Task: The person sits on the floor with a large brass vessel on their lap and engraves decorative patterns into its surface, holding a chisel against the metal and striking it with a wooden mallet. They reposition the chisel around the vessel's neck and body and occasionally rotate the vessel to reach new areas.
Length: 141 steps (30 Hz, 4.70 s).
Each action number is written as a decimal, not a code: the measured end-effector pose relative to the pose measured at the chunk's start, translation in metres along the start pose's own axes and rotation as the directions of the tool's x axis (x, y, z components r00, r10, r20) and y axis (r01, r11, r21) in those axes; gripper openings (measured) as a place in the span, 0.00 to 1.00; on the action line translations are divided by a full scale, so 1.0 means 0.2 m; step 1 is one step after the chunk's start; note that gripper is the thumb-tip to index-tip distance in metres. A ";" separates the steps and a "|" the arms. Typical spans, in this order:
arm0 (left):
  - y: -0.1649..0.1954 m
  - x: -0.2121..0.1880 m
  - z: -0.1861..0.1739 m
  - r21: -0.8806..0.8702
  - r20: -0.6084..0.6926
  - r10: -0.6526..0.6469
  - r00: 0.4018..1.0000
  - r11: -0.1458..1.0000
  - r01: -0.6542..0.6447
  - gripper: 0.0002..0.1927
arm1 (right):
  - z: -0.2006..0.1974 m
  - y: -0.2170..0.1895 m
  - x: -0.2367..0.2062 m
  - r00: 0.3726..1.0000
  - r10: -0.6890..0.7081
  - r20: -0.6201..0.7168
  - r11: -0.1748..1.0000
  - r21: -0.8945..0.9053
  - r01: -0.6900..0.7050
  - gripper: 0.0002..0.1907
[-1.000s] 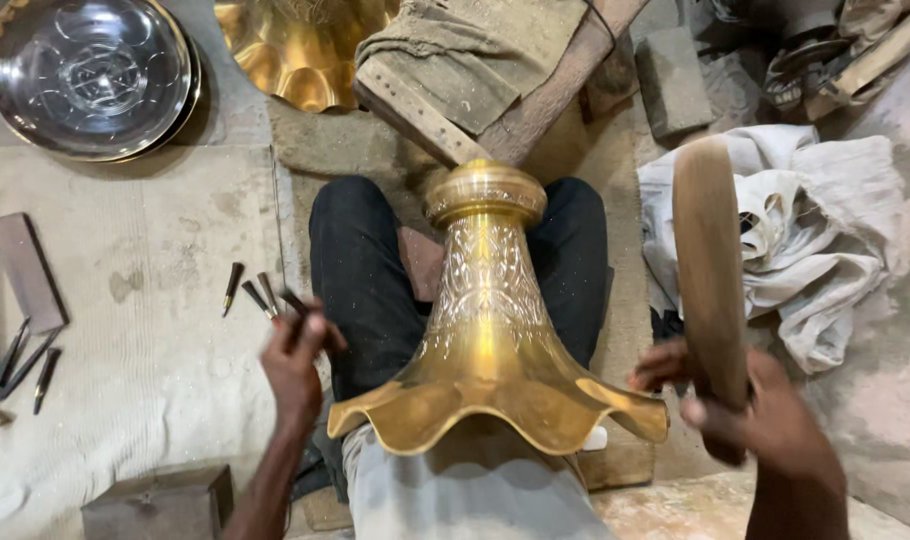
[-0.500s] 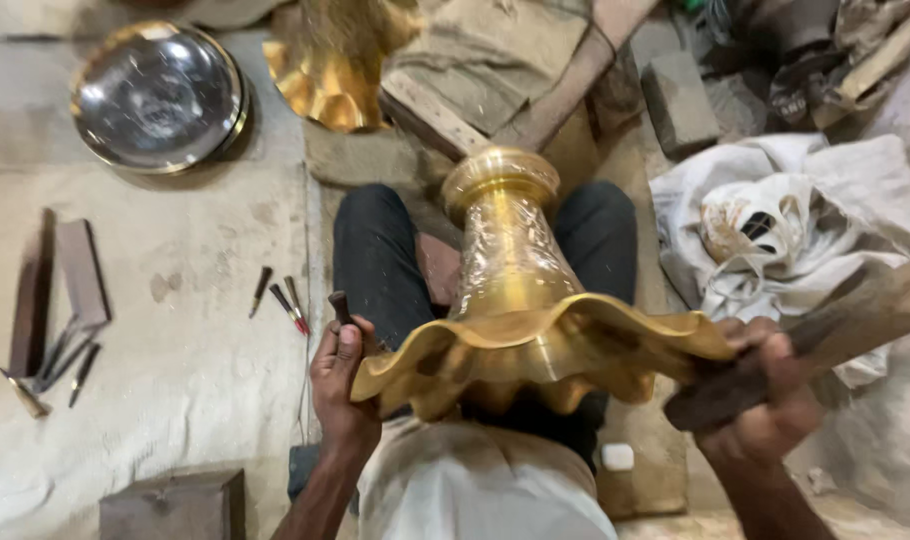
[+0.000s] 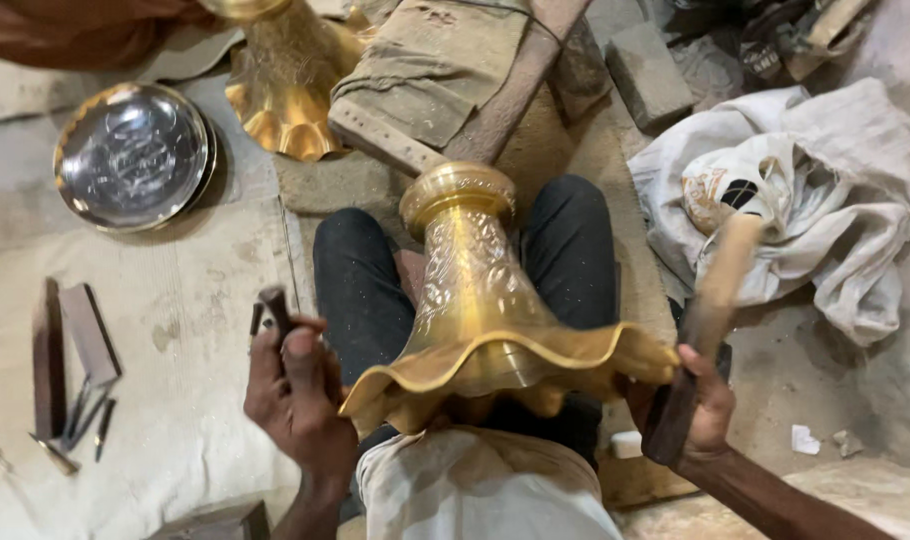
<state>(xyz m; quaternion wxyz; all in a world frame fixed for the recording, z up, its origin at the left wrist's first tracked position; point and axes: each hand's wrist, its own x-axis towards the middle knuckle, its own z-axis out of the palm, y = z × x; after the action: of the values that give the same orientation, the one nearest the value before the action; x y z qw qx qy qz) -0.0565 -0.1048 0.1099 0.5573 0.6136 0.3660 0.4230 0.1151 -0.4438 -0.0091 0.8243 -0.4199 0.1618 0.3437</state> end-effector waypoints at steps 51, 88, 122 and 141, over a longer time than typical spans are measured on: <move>-0.57 0.51 0.61 -0.032 0.604 0.354 0.714 0.906 -0.423 0.14 | 1.21 -0.51 0.69 0.587 -0.024 0.809 -0.301 -0.566 0.768 0.09; -0.55 0.53 0.63 -0.016 0.628 0.388 0.674 0.873 -0.488 0.21 | 1.18 -0.57 0.67 0.599 -0.081 0.797 -0.656 -0.495 0.570 0.06; -0.56 0.57 0.60 -0.029 0.649 0.443 0.619 0.827 -0.562 0.19 | 1.03 -0.53 0.41 0.624 -0.184 0.759 -0.809 -0.478 0.343 0.15; -0.72 0.64 0.58 -0.083 0.730 0.363 0.579 0.888 -0.452 0.13 | 0.90 -0.53 0.44 0.883 -0.090 0.460 -0.904 -0.410 0.121 0.14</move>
<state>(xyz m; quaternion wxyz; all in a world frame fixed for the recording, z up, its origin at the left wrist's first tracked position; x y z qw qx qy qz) 0.1013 -0.0148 -0.0211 0.5082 0.8274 -0.0142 0.2387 0.2478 -0.3041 0.1113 -0.1323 -0.9073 -0.3977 0.0326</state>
